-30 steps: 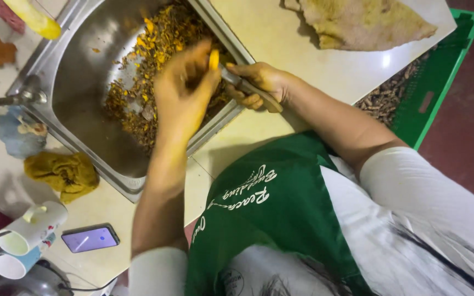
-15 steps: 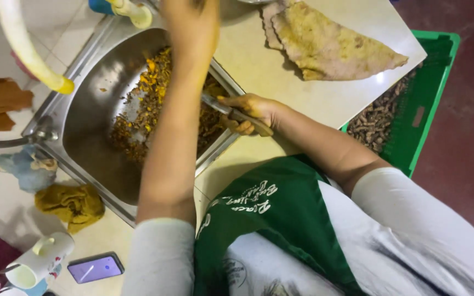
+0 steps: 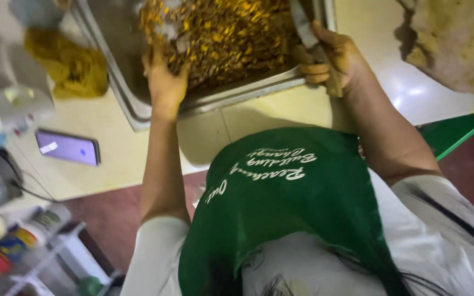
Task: Peeling and cleaning turmeric roots with a small knife in a sink
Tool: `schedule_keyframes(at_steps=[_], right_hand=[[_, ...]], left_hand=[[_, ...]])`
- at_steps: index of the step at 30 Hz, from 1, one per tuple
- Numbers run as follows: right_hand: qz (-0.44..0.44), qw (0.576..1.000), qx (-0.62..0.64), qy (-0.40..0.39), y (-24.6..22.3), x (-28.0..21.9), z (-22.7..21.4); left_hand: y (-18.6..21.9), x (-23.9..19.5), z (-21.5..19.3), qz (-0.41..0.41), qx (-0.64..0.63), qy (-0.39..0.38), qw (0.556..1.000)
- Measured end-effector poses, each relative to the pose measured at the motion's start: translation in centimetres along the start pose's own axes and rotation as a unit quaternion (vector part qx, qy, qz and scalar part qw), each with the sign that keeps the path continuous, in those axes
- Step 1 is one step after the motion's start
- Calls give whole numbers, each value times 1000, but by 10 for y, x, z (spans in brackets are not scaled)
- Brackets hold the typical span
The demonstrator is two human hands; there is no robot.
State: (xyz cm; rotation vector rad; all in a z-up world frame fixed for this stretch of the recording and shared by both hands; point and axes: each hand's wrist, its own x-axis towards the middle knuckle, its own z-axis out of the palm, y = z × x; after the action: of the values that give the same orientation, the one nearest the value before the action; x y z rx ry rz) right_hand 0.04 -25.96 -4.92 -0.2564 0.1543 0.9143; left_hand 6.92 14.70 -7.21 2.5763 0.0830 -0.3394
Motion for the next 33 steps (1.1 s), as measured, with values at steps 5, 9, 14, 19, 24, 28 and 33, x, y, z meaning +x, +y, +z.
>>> schedule_keyframes(at_steps=[5,9,14,19,24,28,33], right_hand=[[-2,999,-51,3,-2,-1,10],[-15,1000,-19,-17,1,-2,9],[-60,997,38,-42,5,-4,6],[-65,997,38,-27,4,-7,2],[-76,996,32,-23,4,-3,8],[-60,996,56,-34,2,-1,8],[-67,996,13,-55,1,0,7]], left_hand=[[51,17,23,9,-5,-98,995],[129,24,21,-38,9,-245,969],[99,68,110,7,82,-251,965],[98,80,120,17,124,-324,938],[52,82,113,117,-21,-182,976],[83,55,97,101,9,-219,970],[87,48,129,211,144,-307,917]])
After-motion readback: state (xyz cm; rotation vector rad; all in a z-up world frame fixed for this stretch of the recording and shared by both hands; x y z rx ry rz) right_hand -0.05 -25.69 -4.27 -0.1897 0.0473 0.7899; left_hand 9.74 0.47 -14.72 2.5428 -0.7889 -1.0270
